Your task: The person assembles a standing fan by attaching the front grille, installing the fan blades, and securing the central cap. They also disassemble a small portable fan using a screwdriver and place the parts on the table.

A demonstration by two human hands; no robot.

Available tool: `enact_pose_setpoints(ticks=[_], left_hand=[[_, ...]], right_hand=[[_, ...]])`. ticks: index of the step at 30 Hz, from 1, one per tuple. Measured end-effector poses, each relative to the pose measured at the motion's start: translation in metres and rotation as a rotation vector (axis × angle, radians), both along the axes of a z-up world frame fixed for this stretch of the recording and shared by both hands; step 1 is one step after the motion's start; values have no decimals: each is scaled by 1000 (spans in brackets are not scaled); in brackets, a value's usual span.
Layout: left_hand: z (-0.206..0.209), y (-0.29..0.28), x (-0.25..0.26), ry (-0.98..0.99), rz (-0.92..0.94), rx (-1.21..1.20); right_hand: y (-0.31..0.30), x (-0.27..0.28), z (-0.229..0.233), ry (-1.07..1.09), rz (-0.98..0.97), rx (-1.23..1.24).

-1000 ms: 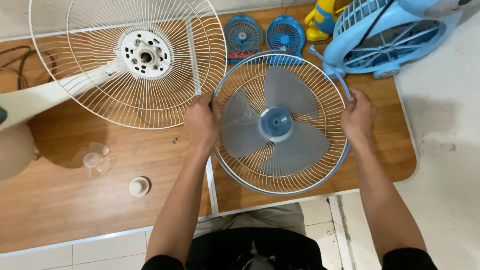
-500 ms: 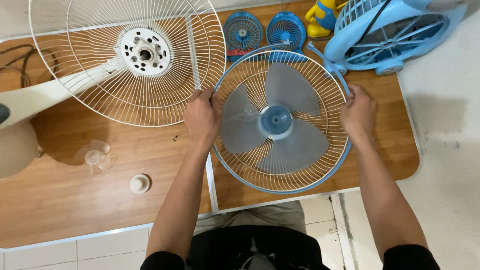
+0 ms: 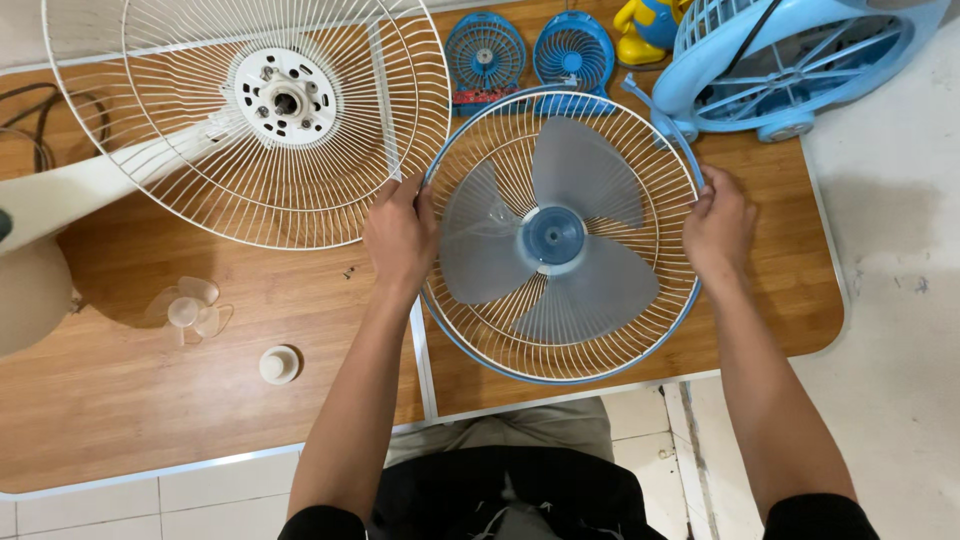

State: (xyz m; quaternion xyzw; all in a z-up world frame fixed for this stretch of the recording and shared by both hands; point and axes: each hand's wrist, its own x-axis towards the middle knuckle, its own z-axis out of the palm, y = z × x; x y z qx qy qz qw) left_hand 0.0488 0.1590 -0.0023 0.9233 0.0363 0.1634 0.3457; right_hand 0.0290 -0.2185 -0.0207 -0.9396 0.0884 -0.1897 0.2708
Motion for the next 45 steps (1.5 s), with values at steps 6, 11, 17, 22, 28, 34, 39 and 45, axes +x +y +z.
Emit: enact_pose_setpoints(ticks=[6, 11, 17, 22, 28, 34, 39, 45], left_hand=[[2, 0, 2, -33, -14, -1], [5, -4, 6, -33, -15, -21], [6, -7, 11, 6, 7, 11], [5, -10, 22, 38, -7, -1], [-9, -6, 20, -24, -54, -48], [-10, 1, 15, 79, -67, -57], [-7, 10, 11, 205, -80, -18], [-17, 26, 8, 61, -129, -27]], right_hand=[[-5, -1, -1, 22, -21, 6], [0, 3, 7, 37, -37, -41], [3, 8, 12, 75, -47, 10], [1, 17, 6, 58, -33, -27], [-4, 15, -6, 56, -65, 202], [-7, 19, -16, -54, 23, 191], [-1, 17, -11, 36, 23, 269], [13, 16, -1, -2, 134, 196]])
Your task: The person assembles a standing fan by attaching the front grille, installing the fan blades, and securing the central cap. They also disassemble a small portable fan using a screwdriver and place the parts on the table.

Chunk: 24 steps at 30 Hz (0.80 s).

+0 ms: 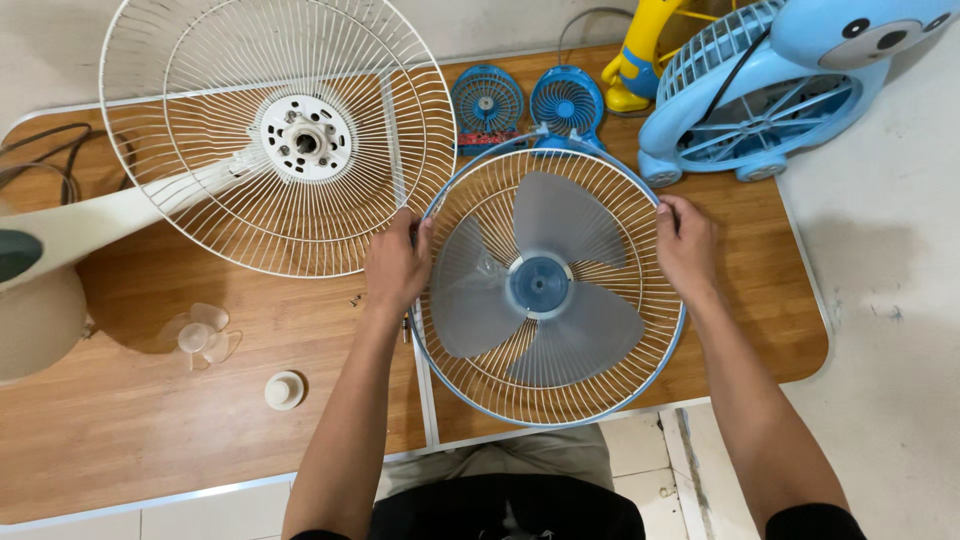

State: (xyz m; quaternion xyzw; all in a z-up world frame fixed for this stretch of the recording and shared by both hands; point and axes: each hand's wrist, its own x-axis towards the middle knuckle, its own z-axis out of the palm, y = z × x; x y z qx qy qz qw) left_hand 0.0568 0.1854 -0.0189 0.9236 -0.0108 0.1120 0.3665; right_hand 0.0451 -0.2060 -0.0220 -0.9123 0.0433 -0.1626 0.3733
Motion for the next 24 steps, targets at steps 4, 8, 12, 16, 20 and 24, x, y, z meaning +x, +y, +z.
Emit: enact_pose_setpoints(ticks=[4, 8, 12, 16, 20, 24], left_hand=[[-2, 9, -3, 130, -14, -77], [0, 19, -9, 131, -41, -99], [0, 27, -10, 188, -20, -73], [3, 30, -11, 287, 22, -41], [11, 29, -15, 322, 63, -9], [18, 27, -16, 210, 45, -18]], right_hand=[[9, 2, 6, 72, 19, -6], [18, 0, 10, 85, 57, -21], [26, 0, 10, 170, 50, -5], [31, 4, 7, 128, 84, -32], [31, 9, 2, 93, 138, -38], [30, 16, 0, 163, 133, -78]])
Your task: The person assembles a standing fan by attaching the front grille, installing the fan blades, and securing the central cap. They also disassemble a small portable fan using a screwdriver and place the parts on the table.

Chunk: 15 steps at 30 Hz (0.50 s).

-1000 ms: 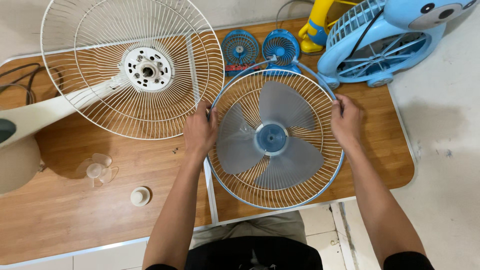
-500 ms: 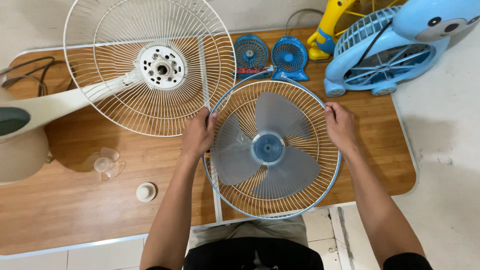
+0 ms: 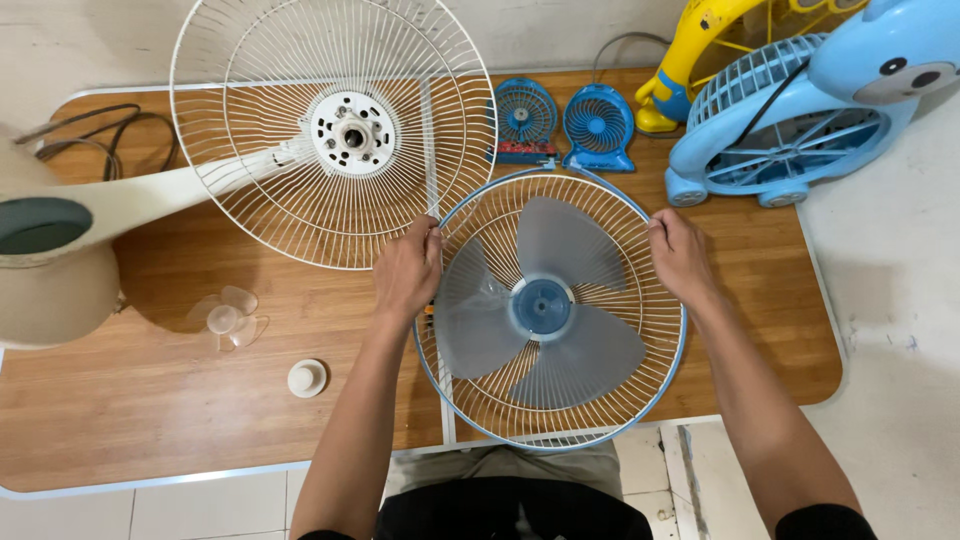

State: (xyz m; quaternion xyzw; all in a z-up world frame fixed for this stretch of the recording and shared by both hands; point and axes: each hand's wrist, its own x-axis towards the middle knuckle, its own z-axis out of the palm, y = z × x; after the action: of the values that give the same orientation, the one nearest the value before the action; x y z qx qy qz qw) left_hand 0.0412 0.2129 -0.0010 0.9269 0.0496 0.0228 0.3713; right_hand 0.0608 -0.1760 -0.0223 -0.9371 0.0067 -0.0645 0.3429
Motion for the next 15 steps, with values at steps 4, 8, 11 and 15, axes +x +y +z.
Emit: enact_pose_setpoints(ticks=[4, 8, 11, 15], left_hand=[[3, -1, 0, -99, -4, -21], [4, -2, 4, -175, -27, -37], [6, -3, 10, -229, -54, -42], [12, -7, 20, -196, -87, 2]], right_hand=[[3, 7, 0, -53, 64, -22], [9, 11, 6, -54, 102, -4], [15, 13, 13, 108, 36, 38], [24, 22, 17, -82, 173, -35]])
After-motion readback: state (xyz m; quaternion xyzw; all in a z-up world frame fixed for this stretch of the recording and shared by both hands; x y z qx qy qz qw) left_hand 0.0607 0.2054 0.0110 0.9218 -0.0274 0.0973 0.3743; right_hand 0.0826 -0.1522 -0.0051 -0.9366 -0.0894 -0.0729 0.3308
